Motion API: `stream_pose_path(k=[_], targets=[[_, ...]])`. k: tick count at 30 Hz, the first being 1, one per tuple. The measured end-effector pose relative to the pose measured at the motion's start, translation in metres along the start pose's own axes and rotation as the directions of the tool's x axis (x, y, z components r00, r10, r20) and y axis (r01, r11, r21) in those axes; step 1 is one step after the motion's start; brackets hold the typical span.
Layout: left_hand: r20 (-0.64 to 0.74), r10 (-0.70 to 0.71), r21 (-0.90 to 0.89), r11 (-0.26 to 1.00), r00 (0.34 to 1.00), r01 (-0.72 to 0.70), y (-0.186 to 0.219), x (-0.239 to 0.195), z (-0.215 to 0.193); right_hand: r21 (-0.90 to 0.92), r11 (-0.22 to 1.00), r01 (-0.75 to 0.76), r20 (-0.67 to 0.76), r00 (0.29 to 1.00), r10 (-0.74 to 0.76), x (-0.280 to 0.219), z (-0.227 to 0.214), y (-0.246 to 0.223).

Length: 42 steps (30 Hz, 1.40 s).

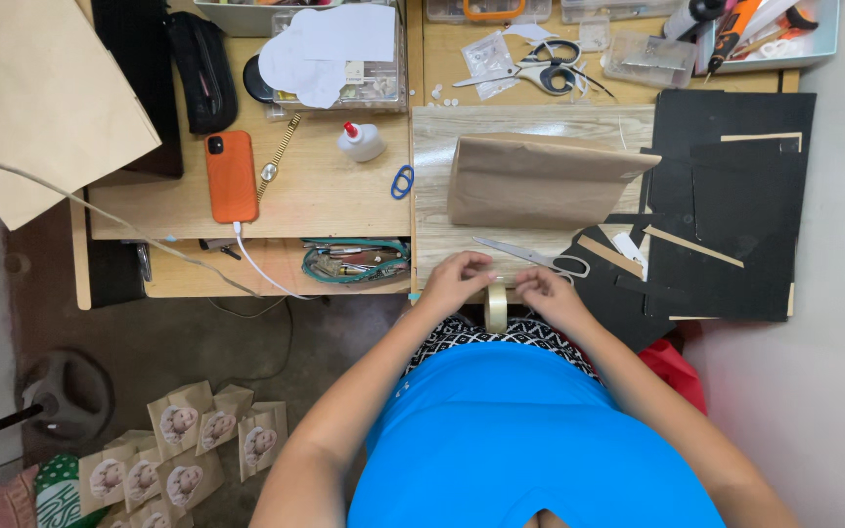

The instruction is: The person seals a brown paper bag by applying a strip of tape to the folded top edge. They then place a white circular sticker on the table and apply a small piece of tape to its center.

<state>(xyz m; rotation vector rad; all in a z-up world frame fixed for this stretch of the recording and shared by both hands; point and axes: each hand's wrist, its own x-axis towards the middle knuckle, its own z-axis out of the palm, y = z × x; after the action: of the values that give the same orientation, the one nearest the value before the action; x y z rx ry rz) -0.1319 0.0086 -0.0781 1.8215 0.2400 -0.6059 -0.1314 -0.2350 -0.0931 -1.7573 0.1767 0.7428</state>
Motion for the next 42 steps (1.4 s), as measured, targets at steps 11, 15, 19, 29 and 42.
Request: stream_pose_path(k=[11,15,19,29,42], targets=[[0.065,-0.064,0.0,0.998,0.996,0.064,0.015,-0.009,-0.005,-0.154,0.983,-0.097,0.409,0.899,0.153,-0.042,0.022,-0.065],[0.047,-0.066,-0.002,0.998,0.997,0.066,0.009,-0.007,-0.006,-0.177,0.984,-0.001,0.371,0.926,0.068,-0.041,0.028,-0.061],[0.029,-0.075,-0.002,0.997,0.997,0.075,0.007,-0.011,-0.011,-0.162,0.987,0.003,0.369,0.928,0.058,-0.047,0.036,-0.075],[-0.229,0.236,-0.024,0.969,0.944,-0.248,0.024,-0.019,-0.112,0.048,0.952,0.301,0.385,0.874,-0.296,-0.008,0.073,-0.103],[-0.748,0.268,0.142,0.958,0.608,-0.248,0.039,0.064,-0.3,-0.238,0.713,0.659,0.099,0.747,-0.658,0.066,0.18,-0.215]])
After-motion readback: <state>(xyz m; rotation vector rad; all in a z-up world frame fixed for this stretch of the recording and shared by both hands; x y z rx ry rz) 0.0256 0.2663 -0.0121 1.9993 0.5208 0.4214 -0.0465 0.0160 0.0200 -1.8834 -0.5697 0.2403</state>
